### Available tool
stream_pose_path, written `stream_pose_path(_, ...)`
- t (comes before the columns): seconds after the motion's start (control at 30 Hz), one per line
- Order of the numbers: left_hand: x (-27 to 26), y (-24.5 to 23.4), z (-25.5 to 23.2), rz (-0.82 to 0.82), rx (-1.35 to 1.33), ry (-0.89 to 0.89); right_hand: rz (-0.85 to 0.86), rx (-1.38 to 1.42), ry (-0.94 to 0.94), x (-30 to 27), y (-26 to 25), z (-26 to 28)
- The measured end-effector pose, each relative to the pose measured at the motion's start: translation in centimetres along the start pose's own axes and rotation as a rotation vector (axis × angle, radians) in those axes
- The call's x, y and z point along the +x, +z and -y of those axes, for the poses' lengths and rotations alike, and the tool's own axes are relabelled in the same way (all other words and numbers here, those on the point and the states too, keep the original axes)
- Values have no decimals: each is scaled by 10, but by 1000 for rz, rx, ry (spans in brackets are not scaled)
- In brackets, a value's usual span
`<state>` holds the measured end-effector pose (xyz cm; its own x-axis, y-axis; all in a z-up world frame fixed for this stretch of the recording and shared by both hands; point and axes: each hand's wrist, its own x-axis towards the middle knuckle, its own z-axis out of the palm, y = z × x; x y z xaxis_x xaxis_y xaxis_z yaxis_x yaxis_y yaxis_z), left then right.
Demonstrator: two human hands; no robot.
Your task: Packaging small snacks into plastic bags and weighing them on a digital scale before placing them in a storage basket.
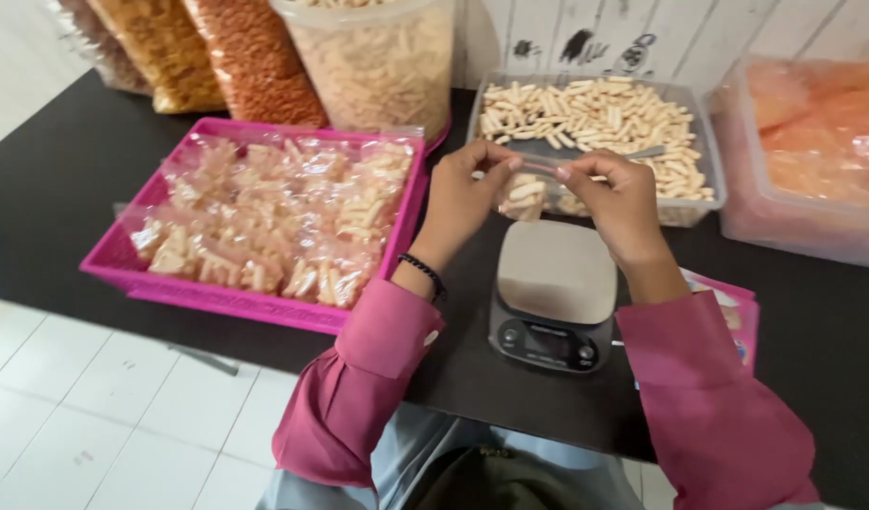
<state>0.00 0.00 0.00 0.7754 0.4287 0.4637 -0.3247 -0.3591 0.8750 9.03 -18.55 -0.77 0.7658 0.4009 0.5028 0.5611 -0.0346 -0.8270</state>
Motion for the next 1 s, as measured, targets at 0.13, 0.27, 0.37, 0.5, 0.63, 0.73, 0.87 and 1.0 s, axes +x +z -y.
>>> stream_pose_path(0.13, 3, -52, 20, -69, 55, -6, 61, 32, -34, 11, 53, -1)
stream_pose_path(0.27, -9, -118, 33, -187, 110, -85, 120, 77, 3, 14, 127, 4)
stream_pose_path(0.37, -28, -157, 38, -248, 241, -102, 164, 121, 79, 3, 175, 16)
stream_pose_path(0.5, -49, -180, 38, -278, 377, -168, 206, 8, 128, -9, 222, 1)
stream_pose_path(0.63, -49, -184, 66, -256, 438, -215, 213, -204, 19, -13, 226, -3)
stream_pose_path(0.73, -46, -182, 91, -173, 566, -248, 246, -344, -113, -14, 224, -17)
stream_pose_path(0.87, -41, -179, 115, -213, 793, -43, 253, -367, -148, -14, 215, -21)
stream_pose_path(1.0, -42, -183, 99, -259, 874, 90, 219, -259, -138, -15, 206, -1)
